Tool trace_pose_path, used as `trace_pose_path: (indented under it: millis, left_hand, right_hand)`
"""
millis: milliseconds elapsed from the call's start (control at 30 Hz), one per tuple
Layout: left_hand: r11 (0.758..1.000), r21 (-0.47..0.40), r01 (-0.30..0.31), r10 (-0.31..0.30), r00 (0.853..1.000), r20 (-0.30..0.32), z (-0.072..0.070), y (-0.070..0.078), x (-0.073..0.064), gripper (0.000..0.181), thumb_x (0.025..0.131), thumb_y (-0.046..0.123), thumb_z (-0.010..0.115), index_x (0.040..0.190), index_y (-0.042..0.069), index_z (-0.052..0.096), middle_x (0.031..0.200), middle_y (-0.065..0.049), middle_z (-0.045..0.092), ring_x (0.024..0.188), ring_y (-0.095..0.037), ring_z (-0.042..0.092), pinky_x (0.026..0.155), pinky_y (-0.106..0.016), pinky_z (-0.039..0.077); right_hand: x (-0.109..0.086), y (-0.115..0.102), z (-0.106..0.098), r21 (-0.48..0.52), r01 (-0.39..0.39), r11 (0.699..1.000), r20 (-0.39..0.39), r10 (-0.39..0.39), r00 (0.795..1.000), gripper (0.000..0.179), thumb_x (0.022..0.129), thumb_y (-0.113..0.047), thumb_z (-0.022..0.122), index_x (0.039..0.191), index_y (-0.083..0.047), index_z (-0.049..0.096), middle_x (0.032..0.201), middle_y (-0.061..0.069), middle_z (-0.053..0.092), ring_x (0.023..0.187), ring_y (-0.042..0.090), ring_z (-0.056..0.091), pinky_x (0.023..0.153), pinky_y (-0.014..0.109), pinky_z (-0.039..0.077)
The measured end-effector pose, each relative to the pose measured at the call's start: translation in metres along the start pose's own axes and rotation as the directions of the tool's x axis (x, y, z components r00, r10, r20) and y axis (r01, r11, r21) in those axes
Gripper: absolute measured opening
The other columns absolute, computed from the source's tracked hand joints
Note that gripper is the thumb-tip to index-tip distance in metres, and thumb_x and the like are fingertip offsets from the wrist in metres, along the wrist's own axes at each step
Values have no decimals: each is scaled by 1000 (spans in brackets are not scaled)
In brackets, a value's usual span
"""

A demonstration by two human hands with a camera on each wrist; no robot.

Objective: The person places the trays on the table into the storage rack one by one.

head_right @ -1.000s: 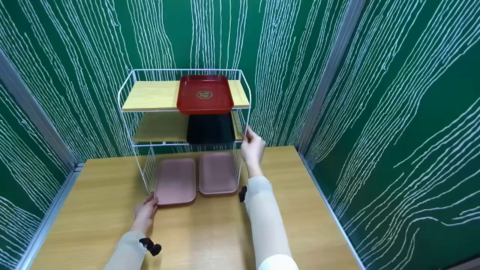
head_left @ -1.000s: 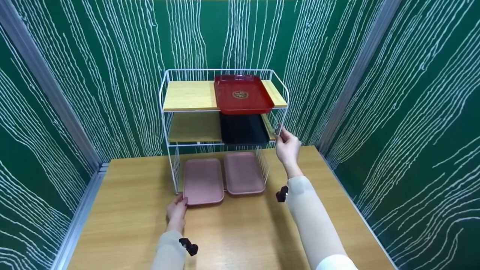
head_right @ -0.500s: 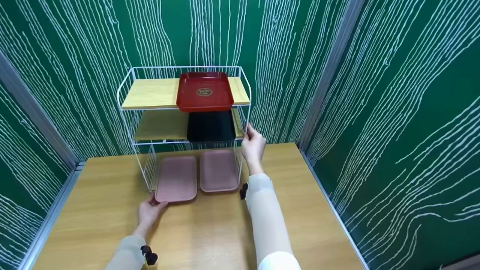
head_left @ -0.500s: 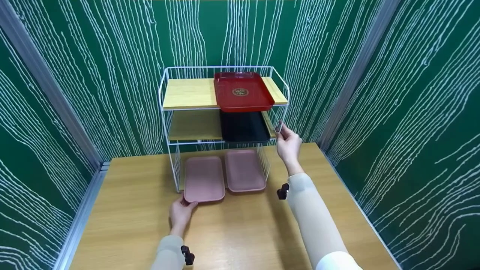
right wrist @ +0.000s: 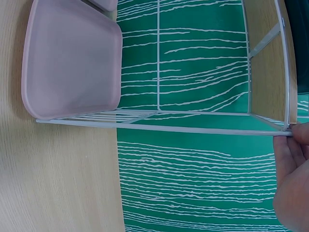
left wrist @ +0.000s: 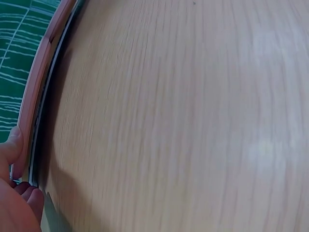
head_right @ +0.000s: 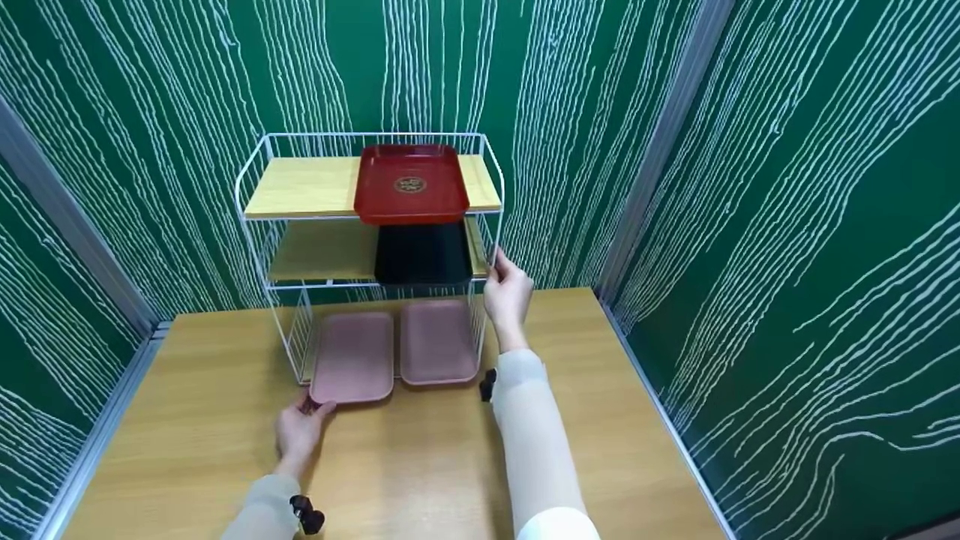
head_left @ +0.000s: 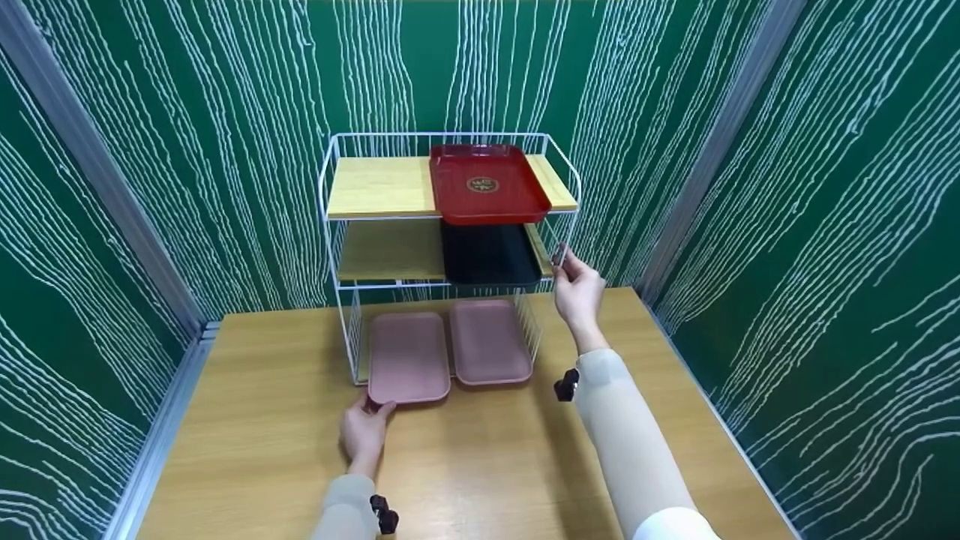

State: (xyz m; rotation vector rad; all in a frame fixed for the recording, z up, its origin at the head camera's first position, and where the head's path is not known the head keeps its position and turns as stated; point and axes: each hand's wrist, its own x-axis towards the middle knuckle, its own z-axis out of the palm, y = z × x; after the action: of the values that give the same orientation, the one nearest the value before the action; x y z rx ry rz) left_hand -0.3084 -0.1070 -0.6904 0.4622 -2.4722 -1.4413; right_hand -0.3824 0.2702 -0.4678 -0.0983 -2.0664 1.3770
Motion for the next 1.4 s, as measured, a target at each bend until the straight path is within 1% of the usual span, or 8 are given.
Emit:
trace_pose_path:
  millis: [100, 233, 433, 667, 900, 1167, 1267, 1400]
  left_hand:
    - [1000, -16, 10, -10, 1000, -5, 4, -1, -2, 48, 86, 30, 91, 127, 7, 78, 108, -15, 79, 107, -41, 72, 85, -61, 52]
    - [999, -36, 38, -38, 999, -2, 5, -2, -3, 46, 88, 31, 90, 126, 9, 79, 113, -13, 80, 110, -39, 72, 87, -59, 52]
    - [998, -52, 46, -48, 998, -36, 8, 6, 0, 41, 88, 28, 90, 121, 7, 80, 102, -14, 80, 101, -39, 73, 86, -59, 54]
    - [993, -34, 109, -111, 992, -54, 11, 15, -1, 41, 89, 30, 89, 123, 9, 80, 114, -16, 79, 112, -46, 70, 90, -61, 53]
    - [994, -28, 102, -104, 991, -90, 12, 20, 2, 31, 88, 30, 89, 111, 10, 82, 108, -15, 80, 105, -46, 72, 85, -62, 53]
    - [995, -2, 97, -96, 989, -112, 8, 15, 4, 28, 88, 31, 88, 105, 9, 82, 107, -18, 80, 102, -48, 72, 83, -63, 53]
    - [996, -7, 87, -87, 992, -95, 5, 13, 6, 31, 89, 32, 88, 109, 9, 82, 109, -19, 79, 105, -48, 71, 86, -62, 53]
    - [999, -24, 48, -48, 999, -6, -6, 14, 6, 46, 96, 36, 80, 133, 8, 75, 127, -20, 75, 119, -46, 68, 98, -61, 53]
  right_hand:
    - [-1, 1, 0, 2, 1, 1000, -5, -1, 1000, 42, 101, 4, 68, 143, -3, 66, 126, 21, 74, 119, 30, 72, 100, 42, 58]
    - [-4, 0, 0, 10, -13, 1000, 1, 13, 1000, 42, 102, 3, 68, 143, -3, 66, 126, 18, 75, 119, 28, 72, 101, 41, 58]
    - [-4, -4, 1, 20, -8, 1000, 9, 8, 1000, 42, 103, 4, 66, 144, -2, 65, 130, 21, 72, 122, 29, 71, 102, 41, 58]
    - [-8, -5, 0, -4, -31, 999, 32, 32, 999, 41, 104, 1, 65, 145, -4, 65, 130, 19, 73, 121, 26, 72, 101, 41, 58]
    - [-7, -6, 2, 2, -19, 1000, 26, 19, 999, 41, 104, 0, 67, 144, -5, 66, 127, 16, 75, 118, 25, 73, 99, 41, 59]
    - [-8, -5, 11, 1, -30, 1000, 49, 30, 998, 43, 104, 1, 66, 146, -3, 63, 129, 20, 73, 119, 29, 72, 99, 42, 59]
    - [-7, -4, 12, 9, -28, 1000, 58, 27, 998, 43, 103, 1, 66, 146, -2, 63, 130, 19, 73, 120, 29, 72, 99, 41, 59]
    - [-3, 0, 5, 94, -33, 995, 100, 23, 995, 45, 105, 0, 66, 149, -3, 60, 134, 20, 70, 126, 32, 68, 102, 37, 58]
